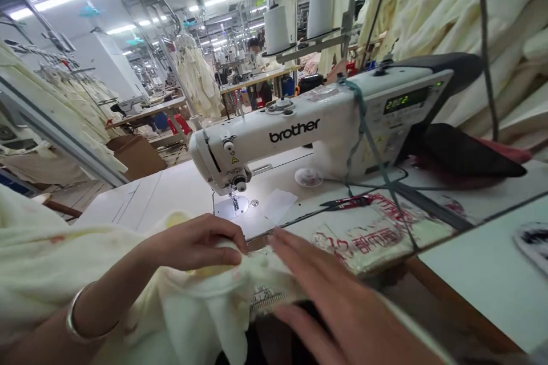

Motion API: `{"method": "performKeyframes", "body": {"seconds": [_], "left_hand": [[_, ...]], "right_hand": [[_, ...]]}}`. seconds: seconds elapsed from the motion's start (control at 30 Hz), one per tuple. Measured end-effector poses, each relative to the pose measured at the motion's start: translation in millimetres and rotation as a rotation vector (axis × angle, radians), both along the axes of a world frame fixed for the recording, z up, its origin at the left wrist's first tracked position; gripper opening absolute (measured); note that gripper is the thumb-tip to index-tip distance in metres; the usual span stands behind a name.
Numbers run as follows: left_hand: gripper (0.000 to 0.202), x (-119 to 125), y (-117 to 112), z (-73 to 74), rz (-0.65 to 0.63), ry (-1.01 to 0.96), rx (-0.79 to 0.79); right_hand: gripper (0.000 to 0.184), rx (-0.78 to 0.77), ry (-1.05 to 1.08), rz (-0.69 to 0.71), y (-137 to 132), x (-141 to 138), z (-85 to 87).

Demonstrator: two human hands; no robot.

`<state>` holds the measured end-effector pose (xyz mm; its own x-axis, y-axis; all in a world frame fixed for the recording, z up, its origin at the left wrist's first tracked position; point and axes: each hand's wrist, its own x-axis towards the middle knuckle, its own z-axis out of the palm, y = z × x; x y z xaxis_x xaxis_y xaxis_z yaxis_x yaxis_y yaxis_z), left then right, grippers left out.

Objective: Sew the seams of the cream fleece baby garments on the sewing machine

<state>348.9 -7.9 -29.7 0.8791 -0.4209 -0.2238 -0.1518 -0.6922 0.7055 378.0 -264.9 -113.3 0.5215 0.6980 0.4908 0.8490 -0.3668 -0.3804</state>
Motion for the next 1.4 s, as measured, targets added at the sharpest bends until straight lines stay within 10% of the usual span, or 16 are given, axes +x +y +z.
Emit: {"method": "performKeyframes", "body": {"seconds": [0.2, 0.67, 1.0, 1.4], "left_hand": [[0.015, -21.0, -13.2, -3.8, 0.254, -0.362, 0.25], [0.009, -28.7, -37.0, -27.9, 0.45, -0.138, 0.062], [0.011, -6.4, -28.2, -25.8, 0.13, -0.299, 0.14], [0.017, 23.4, 15.3, -51.1, 0.599, 0.054, 0.046]], "right_hand": [[0.015, 0.107, 0.72, 0.147, 67.6, 9.2, 18.8], [0.012, -0.005, 0.789, 0.119, 43.3, 24.6, 24.5], [0.014, 0.01, 0.742, 0.074, 48.4, 31.1, 17.8], [0.015, -0.135, 0.963, 0.144, 114.0, 77.0, 6.2]]}}
